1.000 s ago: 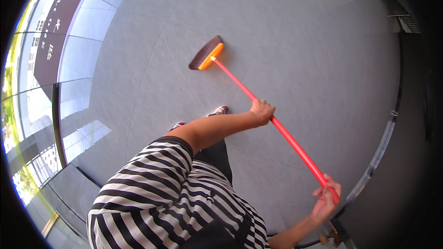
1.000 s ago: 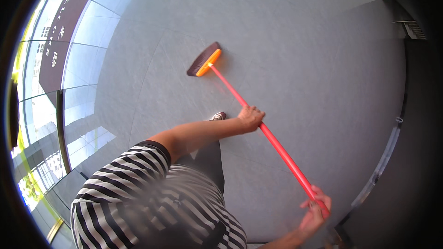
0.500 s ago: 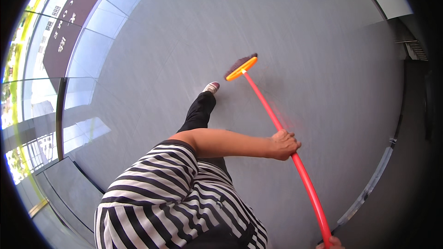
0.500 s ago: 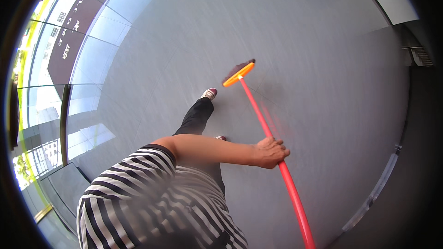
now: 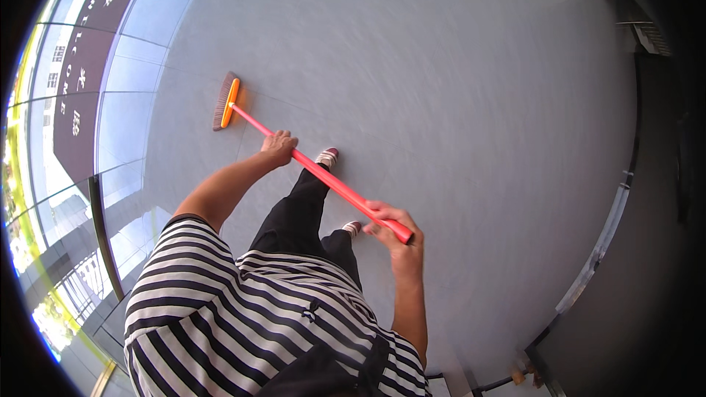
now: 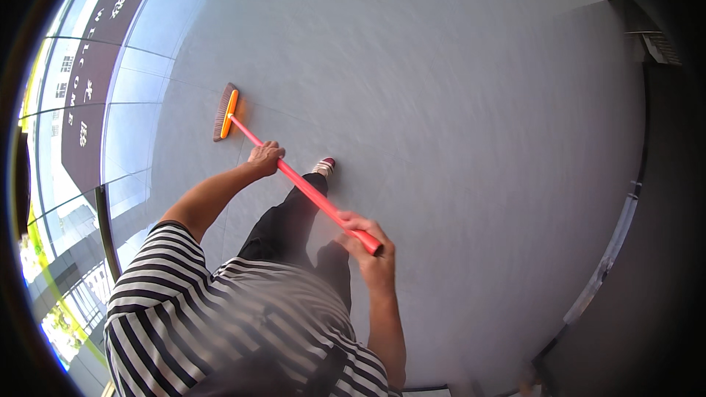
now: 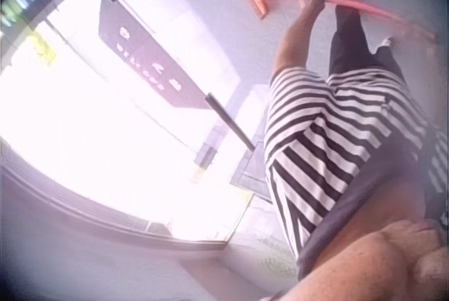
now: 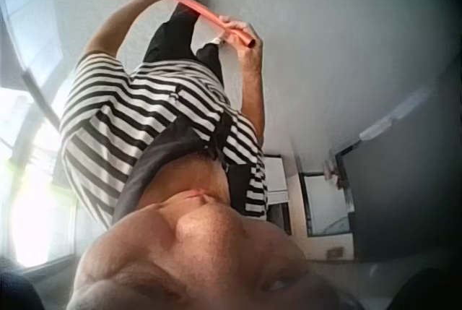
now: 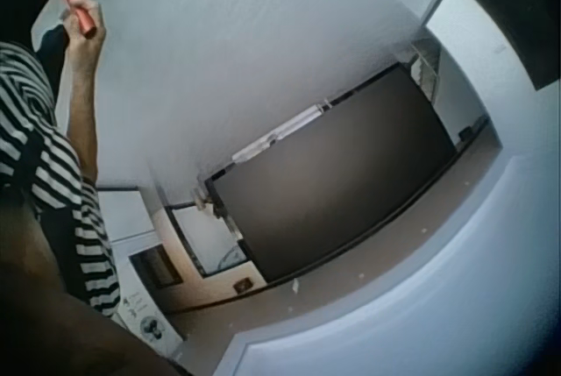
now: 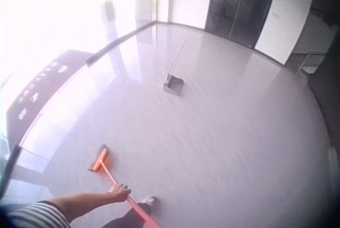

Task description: The person sweeps a large tiled floor using a broom and a dustpan.

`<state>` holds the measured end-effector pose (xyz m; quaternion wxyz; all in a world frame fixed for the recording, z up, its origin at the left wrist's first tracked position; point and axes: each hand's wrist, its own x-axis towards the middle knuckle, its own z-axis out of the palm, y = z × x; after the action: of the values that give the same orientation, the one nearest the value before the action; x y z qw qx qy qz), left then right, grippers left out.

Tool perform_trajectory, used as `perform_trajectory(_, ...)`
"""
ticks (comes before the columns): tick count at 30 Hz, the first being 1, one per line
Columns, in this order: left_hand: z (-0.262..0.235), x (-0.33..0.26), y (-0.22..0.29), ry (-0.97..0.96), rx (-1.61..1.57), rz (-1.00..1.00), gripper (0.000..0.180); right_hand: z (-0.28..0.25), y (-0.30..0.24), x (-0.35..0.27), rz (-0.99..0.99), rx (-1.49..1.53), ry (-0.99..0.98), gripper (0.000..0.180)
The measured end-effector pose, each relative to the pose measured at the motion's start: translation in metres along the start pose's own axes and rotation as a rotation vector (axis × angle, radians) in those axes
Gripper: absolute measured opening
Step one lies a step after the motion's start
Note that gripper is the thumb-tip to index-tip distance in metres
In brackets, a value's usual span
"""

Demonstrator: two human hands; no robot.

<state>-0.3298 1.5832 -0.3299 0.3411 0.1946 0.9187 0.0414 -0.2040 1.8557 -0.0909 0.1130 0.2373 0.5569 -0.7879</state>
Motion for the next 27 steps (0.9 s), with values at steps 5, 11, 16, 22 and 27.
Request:
perform_trajectory(5, -0.057, 0.037, 0.221, -0.091, -0.160, 0.408, 0.021, -0.082, -0.134, -0.083, -0.189, -0.425, 0.450, 0.016)
perform_trajectory(11, -0.110, 0.065, 0.393, -0.085, -0.473, 0.886, 0.021, -0.025, -0.211, -0.115, -0.431, -0.949, 0.629, 0.015)
perform_trajectory(16, -0.172, 0.010, 0.412, 0.024, -0.378, 1.142, 0.013, -0.014, -0.247, -0.173, -0.711, -1.111, 0.503, 0.029)
perform_trajectory(22, -0.168, 0.019, 0.298, 0.151, -0.209, 0.841, 0.020, -0.094, -0.214, -0.158, -0.661, -0.523, 0.506, 0.018)
perform_trajectory(27, -0.142, 0.074, 0.136, 0.090, -0.047, 0.309, 0.018, -0.094, -0.137, 0.014, -0.285, -0.050, 0.238, 0.013)
